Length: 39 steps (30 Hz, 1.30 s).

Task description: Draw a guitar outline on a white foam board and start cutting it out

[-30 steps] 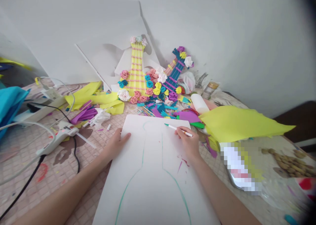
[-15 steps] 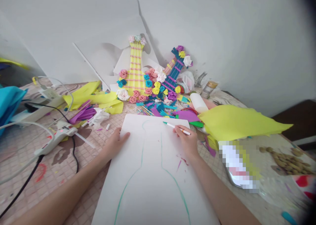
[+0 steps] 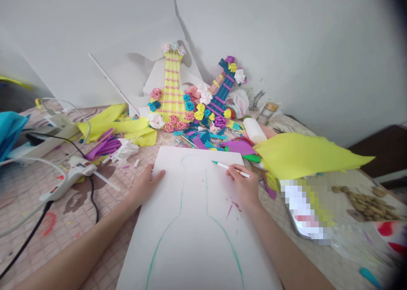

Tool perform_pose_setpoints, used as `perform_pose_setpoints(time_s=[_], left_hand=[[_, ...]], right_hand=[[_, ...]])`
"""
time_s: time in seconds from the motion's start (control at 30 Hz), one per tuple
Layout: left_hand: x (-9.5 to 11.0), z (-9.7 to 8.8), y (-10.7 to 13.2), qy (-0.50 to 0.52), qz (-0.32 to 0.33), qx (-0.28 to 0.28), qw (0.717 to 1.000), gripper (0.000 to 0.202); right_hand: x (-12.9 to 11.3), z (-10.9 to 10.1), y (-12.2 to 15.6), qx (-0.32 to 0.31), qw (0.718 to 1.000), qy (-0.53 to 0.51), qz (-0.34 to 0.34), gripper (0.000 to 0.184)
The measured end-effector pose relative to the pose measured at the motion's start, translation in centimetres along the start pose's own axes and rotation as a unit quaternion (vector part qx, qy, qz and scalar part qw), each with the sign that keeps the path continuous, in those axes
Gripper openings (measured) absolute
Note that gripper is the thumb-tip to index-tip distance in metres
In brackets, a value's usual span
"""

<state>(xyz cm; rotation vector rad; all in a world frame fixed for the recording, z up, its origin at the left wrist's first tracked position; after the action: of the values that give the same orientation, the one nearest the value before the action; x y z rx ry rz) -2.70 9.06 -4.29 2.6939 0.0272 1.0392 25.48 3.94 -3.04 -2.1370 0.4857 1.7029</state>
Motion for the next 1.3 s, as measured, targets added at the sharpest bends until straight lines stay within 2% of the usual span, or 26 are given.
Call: perform_pose_setpoints(time_s=[0.37,0.77,1.0,1.3], left_hand=[[0.2,-0.2,0.1,0.001,-0.001,-0.001,1.0,0.053],[0.0,0.0,0.0,0.005,0.003,-0.003,1.0,0.053],[0.0,0.0,0.0,0.002,0.004,-0.003,1.0,0.054],[0.6,-0.1,0.3,0.0,-0.004,-0.004,1.0,0.052]], right_hand=[[-0.1,-0.4,0.9,-0.01,1.0,0.003,0.018,0.014],[-0.7,0.0,1.6,-0.075,0.997,0.002,0.013,0.013],[-0.4,-0.1,0.7,-0.003,1.0,-0.024,0.002,0.019],[-0.2,0.5,-0.4,-0.009,1.0,-0.028,0.004,0.024]])
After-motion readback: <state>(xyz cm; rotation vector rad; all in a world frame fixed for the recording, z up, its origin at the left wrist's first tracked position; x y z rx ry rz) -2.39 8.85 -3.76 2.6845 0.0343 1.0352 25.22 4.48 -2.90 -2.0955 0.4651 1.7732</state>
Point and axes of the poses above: each hand's wrist, its own y-axis away from the middle knuckle, its own z-axis out of the palm, x = y × z, the point moved 1 cm from there along -y, towards the middle knuckle, and after that the axes turned 5 degrees about -x, right-handed, at the moved point
